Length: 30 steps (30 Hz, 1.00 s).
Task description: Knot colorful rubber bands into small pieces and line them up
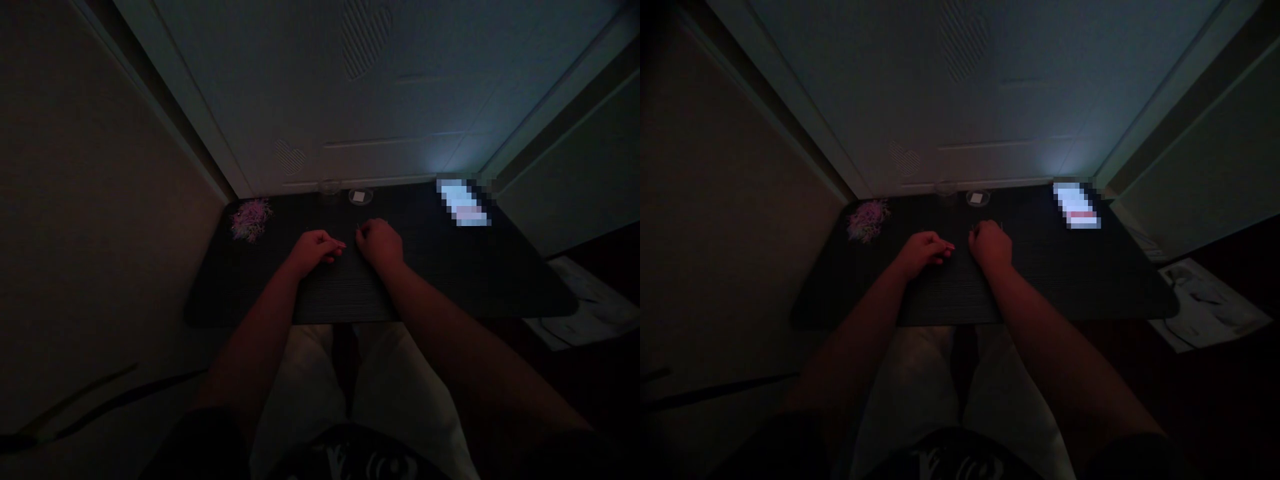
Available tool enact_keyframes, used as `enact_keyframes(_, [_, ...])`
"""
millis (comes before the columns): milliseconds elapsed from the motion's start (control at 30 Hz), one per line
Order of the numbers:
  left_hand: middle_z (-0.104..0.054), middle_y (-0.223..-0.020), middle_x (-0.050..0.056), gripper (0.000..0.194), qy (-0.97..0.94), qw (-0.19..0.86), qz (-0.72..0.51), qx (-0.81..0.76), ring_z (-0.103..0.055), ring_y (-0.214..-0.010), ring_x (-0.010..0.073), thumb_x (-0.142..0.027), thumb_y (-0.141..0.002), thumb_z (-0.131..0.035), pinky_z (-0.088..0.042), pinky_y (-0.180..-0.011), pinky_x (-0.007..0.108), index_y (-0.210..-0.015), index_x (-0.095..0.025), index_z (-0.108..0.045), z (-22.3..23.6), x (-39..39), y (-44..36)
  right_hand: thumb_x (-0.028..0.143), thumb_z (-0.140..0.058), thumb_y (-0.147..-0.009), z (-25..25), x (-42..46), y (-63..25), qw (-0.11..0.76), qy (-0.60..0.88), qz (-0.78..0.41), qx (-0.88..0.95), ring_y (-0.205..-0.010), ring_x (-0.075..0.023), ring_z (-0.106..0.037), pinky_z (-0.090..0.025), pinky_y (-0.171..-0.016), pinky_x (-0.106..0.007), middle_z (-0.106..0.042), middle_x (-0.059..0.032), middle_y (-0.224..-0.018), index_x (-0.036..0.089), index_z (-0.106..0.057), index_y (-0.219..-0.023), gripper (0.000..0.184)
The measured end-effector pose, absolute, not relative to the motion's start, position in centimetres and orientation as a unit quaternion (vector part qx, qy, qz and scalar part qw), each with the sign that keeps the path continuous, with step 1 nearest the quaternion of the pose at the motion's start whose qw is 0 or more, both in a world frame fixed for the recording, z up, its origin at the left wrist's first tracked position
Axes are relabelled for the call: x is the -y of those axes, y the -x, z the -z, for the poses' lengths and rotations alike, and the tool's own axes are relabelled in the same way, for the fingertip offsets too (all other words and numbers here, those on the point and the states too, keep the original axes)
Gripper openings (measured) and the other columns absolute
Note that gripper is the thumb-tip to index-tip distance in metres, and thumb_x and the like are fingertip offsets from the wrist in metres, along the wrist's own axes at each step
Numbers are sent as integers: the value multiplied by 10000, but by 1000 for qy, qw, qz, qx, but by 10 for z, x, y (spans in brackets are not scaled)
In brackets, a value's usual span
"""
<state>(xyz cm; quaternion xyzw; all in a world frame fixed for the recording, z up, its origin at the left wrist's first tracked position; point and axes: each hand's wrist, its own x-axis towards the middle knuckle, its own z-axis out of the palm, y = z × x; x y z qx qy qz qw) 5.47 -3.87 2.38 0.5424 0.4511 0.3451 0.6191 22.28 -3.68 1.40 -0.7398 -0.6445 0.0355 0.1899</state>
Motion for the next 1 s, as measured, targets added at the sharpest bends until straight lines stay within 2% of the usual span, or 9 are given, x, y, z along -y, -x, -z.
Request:
enact_keyframes(100, [-681,-925,88,181,-519,634,-358,-448,-610,-686,91,-238,-685,-628,-459,-551,190,-649,-127,-489,-21,38,-52,300,-460,-835,-12,32,-224,207,737,-41,642,-795,-197,-571,-413,-675,-304,-626,-103,-914,163,-636,-853,223])
enact_keyframes(200, [-680,-895,73,187,-496,644,-378,-443,-601,-665,80,-240,-674,-641,-454,-536,179,-641,-126,-496,-20,38,-48,271,-470,-826,-11,33,-226,277,700,-53,657,-739,-182,-555,-409,-659,-303,-618,-87,-837,157,-623,-820,191])
enact_keyframes(300, [-679,-909,71,195,-473,655,-392,-440,-597,-648,74,-243,-664,-650,-455,-529,178,-637,-124,-499,-20,40,-46,254,-501,-809,-13,44,-227,380,597,-90,701,-655,-145,-517,-400,-611,-278,-583,-47,-740,159,-603,-781,142])
enact_keyframes(400, [-679,-903,75,202,-471,666,-385,-432,-606,-652,79,-249,-659,-662,-463,-536,183,-643,-120,-506,-20,41,-46,237,-514,-802,-18,58,-222,429,500,-108,745,-611,-126,-482,-379,-570,-265,-548,-24,-694,171,-589,-750,113])
enact_keyframes(567, [-681,-874,67,211,-476,670,-376,-428,-616,-654,82,-240,-652,-679,-476,-541,185,-649,-121,-505,-20,42,-48,203,-519,-791,-23,65,-215,432,450,-117,773,-602,-121,-467,-364,-553,-264,-531,-16,-676,176,-580,-739,85])
enact_keyframes(1000, [-689,-893,67,201,-469,671,-386,-425,-632,-689,99,-259,-661,-689,-499,-583,212,-681,-117,-548,-21,42,-48,229,-515,-784,-25,68,-217,387,493,-98,773,-633,-135,-478,-380,-597,-276,-542,-25,-693,187,-585,-734,96])
